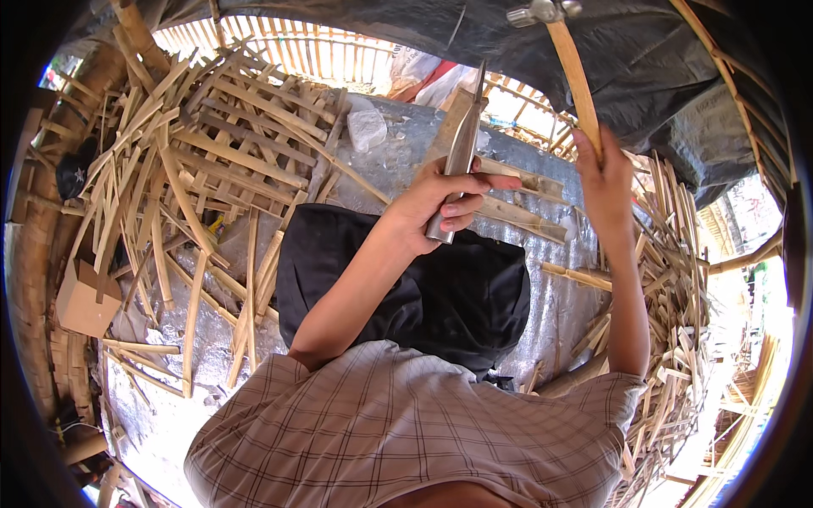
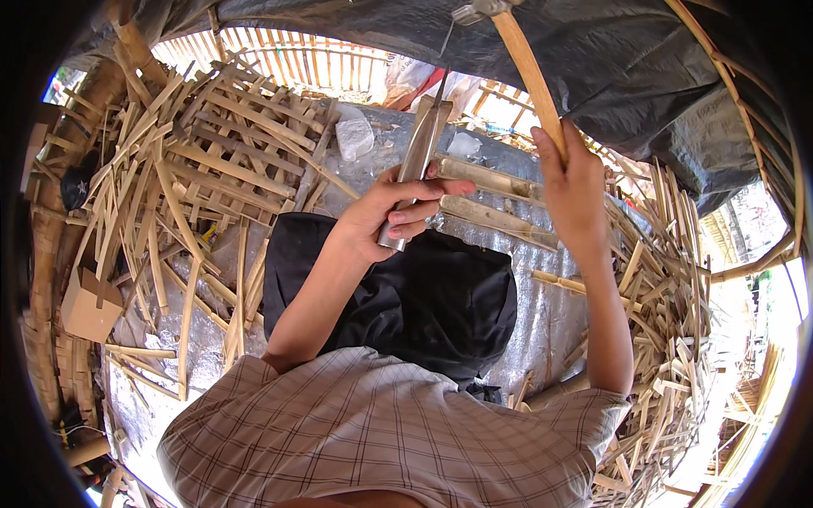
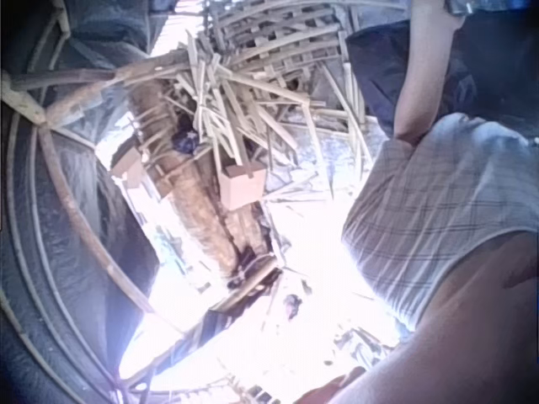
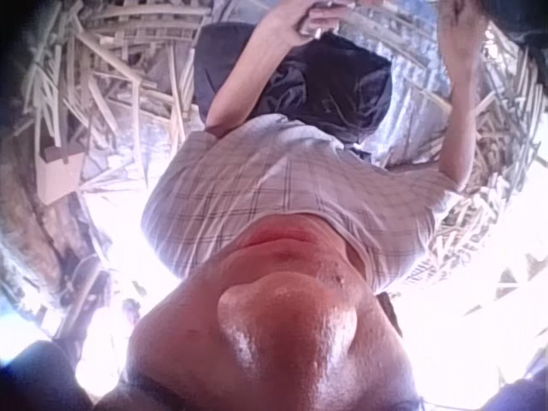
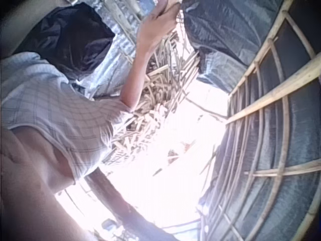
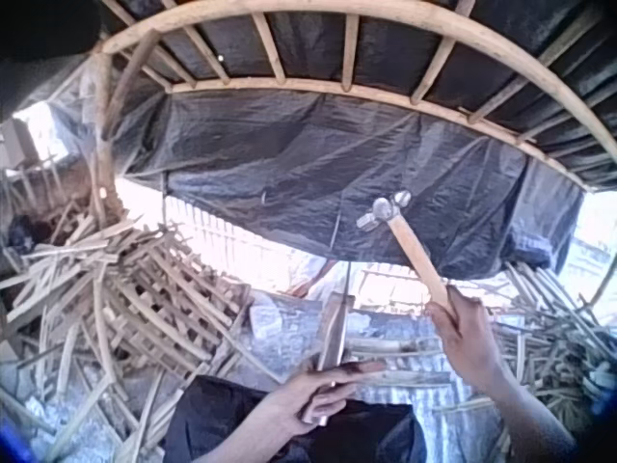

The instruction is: The person uses a hammer and a chisel to split lengths of bamboo into thinner strips while sitting on a mat.

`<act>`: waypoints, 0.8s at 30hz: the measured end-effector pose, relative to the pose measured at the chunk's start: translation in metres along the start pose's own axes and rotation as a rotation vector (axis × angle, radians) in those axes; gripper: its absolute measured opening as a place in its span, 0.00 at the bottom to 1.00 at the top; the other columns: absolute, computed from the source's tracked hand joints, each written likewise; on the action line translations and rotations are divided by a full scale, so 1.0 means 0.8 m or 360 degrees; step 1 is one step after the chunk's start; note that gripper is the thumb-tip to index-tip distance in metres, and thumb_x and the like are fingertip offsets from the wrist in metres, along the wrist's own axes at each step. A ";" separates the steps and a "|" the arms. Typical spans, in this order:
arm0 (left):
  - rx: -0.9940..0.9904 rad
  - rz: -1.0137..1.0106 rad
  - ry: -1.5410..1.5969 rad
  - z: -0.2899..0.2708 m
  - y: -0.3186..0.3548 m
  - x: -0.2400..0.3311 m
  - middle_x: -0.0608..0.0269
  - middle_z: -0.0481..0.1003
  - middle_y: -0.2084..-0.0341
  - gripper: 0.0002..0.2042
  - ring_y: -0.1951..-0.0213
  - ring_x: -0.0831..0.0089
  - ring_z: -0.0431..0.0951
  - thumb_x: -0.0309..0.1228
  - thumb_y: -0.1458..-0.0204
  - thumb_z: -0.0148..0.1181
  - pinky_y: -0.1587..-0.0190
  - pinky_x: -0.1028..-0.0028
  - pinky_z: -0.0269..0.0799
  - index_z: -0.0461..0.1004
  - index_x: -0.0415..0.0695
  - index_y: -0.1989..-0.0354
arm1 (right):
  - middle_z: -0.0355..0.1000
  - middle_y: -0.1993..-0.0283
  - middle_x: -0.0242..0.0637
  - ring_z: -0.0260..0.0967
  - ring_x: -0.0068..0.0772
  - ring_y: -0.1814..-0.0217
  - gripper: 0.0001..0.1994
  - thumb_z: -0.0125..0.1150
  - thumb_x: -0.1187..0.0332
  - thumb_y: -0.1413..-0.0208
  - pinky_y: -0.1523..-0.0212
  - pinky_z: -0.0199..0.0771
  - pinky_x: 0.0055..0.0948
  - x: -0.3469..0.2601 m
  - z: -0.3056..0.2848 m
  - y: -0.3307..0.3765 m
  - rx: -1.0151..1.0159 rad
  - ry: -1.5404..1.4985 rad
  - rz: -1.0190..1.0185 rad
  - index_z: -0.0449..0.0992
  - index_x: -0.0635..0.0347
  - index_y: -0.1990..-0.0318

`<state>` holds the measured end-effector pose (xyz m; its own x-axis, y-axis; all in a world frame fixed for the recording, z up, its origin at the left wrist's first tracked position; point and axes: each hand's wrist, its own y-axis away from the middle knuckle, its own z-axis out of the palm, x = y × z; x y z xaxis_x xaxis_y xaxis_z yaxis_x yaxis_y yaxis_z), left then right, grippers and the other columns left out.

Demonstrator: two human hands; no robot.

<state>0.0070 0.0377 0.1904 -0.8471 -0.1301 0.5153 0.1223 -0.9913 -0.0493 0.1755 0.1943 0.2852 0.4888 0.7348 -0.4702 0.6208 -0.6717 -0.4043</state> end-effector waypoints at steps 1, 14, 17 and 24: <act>-0.0012 -0.0010 0.0007 0.000 -0.002 -0.003 0.37 0.77 0.50 0.08 0.87 0.92 0.56 0.17 0.44 0.52 0.89 0.88 0.55 0.65 0.42 0.59 | 0.67 0.81 0.45 0.63 0.37 0.83 0.14 0.57 0.63 0.31 0.78 0.61 0.39 0.002 0.006 0.006 0.0054 0.0180 0.0030 0.73 0.68 0.56; -0.0030 -0.0007 0.0112 -0.008 -0.009 0.000 0.35 0.78 0.52 0.09 0.86 0.90 0.57 0.15 0.46 0.54 0.88 0.86 0.53 0.64 0.42 0.62 | 0.71 0.74 0.58 0.69 0.63 0.74 0.10 0.55 0.67 0.31 0.73 0.66 0.49 0.001 0.003 -0.009 -0.0022 0.0300 -0.0340 0.72 0.67 0.55; -0.0101 -0.0121 0.0119 -0.006 -0.011 0.009 0.38 0.78 0.51 0.10 0.86 0.90 0.57 0.14 0.46 0.56 0.88 0.86 0.53 0.65 0.42 0.62 | 0.71 0.74 0.58 0.69 0.64 0.74 0.11 0.55 0.65 0.31 0.73 0.65 0.50 0.015 -0.010 -0.019 -0.0269 0.0294 -0.0318 0.73 0.67 0.56; -0.0050 -0.0079 0.0055 -0.006 -0.019 -0.007 0.40 0.75 0.46 0.07 0.86 0.93 0.56 0.16 0.41 0.52 0.89 0.88 0.54 0.70 0.40 0.57 | 0.69 0.75 0.56 0.65 0.62 0.76 0.13 0.56 0.64 0.32 0.72 0.65 0.50 0.000 -0.005 -0.013 0.0024 0.0080 -0.0123 0.71 0.67 0.53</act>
<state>0.0076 0.0532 0.1841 -0.8691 -0.0810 0.4879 0.0639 -0.9966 -0.0517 0.1715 0.2016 0.2922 0.4703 0.7880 -0.3973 0.6486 -0.6140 -0.4499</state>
